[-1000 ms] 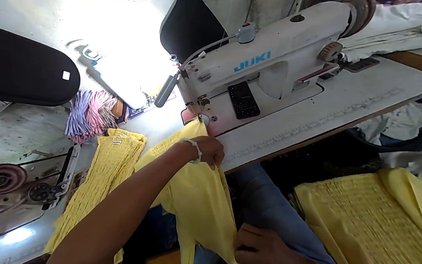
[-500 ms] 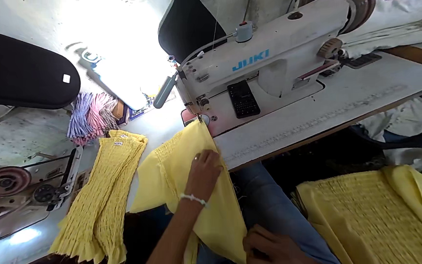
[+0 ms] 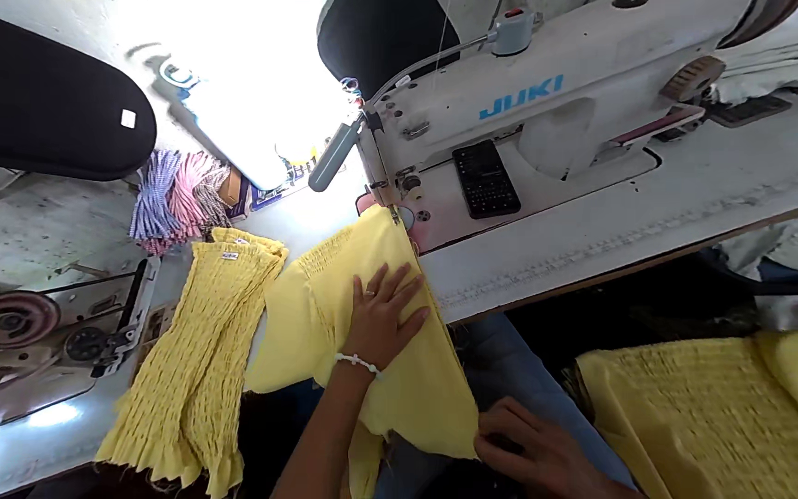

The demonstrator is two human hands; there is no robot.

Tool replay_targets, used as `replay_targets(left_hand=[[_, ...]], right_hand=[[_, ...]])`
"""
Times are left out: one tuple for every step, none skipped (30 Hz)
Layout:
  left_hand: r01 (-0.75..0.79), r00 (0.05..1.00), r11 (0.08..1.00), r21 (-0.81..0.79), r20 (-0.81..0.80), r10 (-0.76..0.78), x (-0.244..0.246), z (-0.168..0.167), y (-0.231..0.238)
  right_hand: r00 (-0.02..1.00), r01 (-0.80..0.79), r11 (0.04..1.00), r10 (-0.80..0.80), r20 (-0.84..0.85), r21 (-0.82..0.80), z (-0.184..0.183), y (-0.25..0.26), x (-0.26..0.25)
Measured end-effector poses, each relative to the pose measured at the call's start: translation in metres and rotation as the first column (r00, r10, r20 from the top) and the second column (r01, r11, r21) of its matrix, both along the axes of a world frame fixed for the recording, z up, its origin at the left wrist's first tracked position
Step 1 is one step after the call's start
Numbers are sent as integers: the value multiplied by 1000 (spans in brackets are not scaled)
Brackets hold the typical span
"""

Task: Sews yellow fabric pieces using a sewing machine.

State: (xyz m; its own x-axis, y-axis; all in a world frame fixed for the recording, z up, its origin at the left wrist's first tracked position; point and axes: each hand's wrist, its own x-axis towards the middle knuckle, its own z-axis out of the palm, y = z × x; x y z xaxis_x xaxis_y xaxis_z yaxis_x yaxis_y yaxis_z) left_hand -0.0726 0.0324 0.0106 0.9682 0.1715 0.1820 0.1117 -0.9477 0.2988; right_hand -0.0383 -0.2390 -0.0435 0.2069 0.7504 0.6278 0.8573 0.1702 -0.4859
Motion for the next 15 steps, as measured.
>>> replay_targets(left_hand=[[12,1000,1000,-5,-12,-12,4,1,6],[22,999,1000,-14,-28,-23,7,2,12],[33,999,999,-19,-37,-34,11,3,17],[44,998,999,-23,-38,-45,14,4,22],[54,998,998,-24,-34,-55,18,4,28],[64,997,998,-27,-35,-65,21,4,33],[72,997,997,-28,-36,-73,25,4,38],[81,996,996,-31,-37,-82,29,5,42],[90,995,995,-32,-39,-91,32,5,47],[98,994,995,-30,-38,-99,36,5,51],[105,994,994,-28,-38,-106,40,5,56],[117,993,993,-24,-31,-118,43,5,60],[138,990,990,-16,-17,-139,46,3,64],[171,985,985,-2,6,-171,49,2,68],[221,974,975,23,35,-222,51,2,70]], right_hand=[[1000,8,1000,-8,6,11,-1,5,2],[1000,11,1000,-12,12,18,-1,9,5],[1000,15,1000,-16,16,23,0,14,7],[1000,20,999,-20,20,28,0,18,10],[999,29,999,-30,23,32,0,22,12],[999,42,999,-43,25,34,0,26,15],[998,56,998,-57,25,37,-1,30,17],[997,69,997,-70,27,39,-2,34,19],[996,83,996,-84,31,42,-2,37,21],[994,97,994,-98,38,41,-2,41,23],[993,111,993,-113,45,42,-1,45,26],[991,125,991,-127,52,45,-1,49,28],[988,138,989,-140,59,49,-1,53,30],[986,147,988,-150,65,51,-1,56,31],[985,154,987,-157,70,48,0,59,32]])
